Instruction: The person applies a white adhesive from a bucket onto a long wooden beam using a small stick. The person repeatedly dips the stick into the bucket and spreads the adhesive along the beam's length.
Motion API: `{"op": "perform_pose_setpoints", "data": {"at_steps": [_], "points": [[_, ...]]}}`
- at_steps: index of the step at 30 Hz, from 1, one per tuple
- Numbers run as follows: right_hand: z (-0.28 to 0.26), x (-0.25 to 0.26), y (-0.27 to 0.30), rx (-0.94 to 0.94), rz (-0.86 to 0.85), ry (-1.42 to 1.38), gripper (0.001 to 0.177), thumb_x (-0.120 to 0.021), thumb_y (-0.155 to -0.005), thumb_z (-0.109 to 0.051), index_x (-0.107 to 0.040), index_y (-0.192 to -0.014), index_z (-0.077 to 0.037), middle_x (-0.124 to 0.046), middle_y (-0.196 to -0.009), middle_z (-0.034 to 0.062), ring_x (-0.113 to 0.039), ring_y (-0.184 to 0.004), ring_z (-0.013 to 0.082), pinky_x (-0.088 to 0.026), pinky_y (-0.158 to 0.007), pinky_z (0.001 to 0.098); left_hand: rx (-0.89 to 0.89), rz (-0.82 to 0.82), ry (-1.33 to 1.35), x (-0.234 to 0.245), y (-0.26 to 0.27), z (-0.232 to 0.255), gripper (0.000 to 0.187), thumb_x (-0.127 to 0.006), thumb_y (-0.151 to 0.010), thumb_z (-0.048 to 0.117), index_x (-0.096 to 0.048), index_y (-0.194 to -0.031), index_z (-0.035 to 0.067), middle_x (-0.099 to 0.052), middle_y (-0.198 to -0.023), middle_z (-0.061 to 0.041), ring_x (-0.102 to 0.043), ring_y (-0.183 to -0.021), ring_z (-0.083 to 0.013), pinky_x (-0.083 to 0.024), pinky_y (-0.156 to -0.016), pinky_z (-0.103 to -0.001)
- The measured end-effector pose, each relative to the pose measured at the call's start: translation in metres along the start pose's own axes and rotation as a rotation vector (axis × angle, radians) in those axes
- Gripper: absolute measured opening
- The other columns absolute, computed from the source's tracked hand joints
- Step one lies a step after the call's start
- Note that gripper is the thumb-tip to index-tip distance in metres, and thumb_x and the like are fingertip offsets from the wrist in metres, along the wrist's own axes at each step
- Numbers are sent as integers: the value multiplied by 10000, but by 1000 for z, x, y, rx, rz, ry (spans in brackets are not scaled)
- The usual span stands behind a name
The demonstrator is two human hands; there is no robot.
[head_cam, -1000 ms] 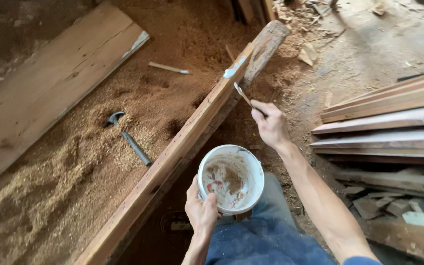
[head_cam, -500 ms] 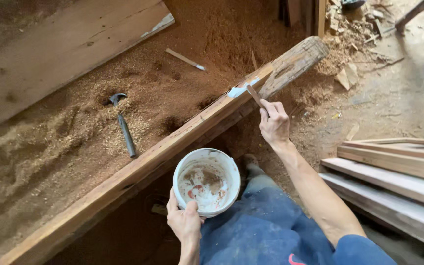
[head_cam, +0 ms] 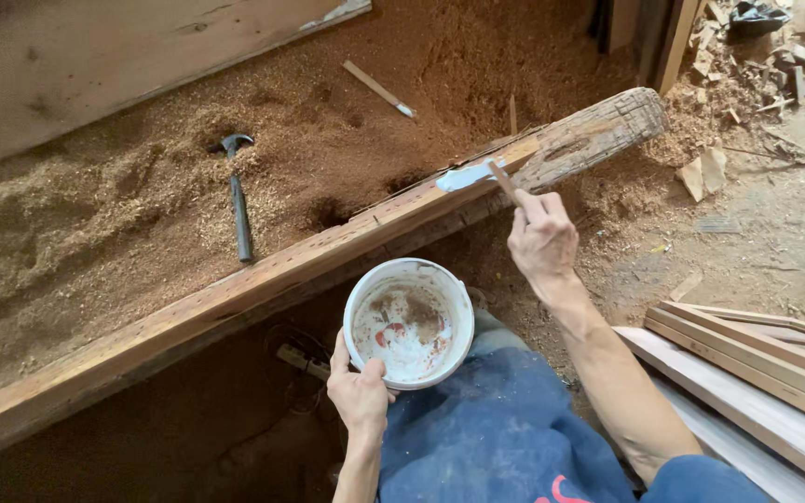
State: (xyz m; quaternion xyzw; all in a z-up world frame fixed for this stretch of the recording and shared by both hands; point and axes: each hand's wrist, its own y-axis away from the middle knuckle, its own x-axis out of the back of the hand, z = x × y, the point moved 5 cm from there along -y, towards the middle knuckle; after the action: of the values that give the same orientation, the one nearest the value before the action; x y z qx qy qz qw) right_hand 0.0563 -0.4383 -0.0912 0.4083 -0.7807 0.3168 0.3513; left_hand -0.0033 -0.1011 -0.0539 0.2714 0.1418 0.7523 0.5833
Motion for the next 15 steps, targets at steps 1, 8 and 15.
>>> {"op": "perform_pose_setpoints", "data": {"at_steps": [1,8,15], "points": [[10,4,0,-66,-9,12,255,-659,-988,-72,-719,-1231,-25,-658,-1022,199,-684,-747,300,-601,-590,383,-20,4,-19,1,1,1,707,-558,-694,-65,-601,-1387,67,-648,-1173,-126,-606,-418,-174,-488,-345,-317],[13,10,-5,-4,12,-98,254,-657,-986,-92,-732,-1215,-11,-679,-983,203,-679,-791,293,-578,-667,393,3,71,-34,7,-7,-7,695,-560,-687,-65,-612,-1368,60,-635,-1283,-93,-606,-418,-193,-487,-353,-321],[-22,-6,0,27,-90,-312,268,-637,-970,-95,-726,-1207,-6,-714,-1037,206,-706,-912,315,-575,-819,387,55,108,-25,12,-17,-19,722,-560,-683,-65,-596,-1395,47,-698,-1159,-134,-562,-391,-190,-458,-343,-326]]}}
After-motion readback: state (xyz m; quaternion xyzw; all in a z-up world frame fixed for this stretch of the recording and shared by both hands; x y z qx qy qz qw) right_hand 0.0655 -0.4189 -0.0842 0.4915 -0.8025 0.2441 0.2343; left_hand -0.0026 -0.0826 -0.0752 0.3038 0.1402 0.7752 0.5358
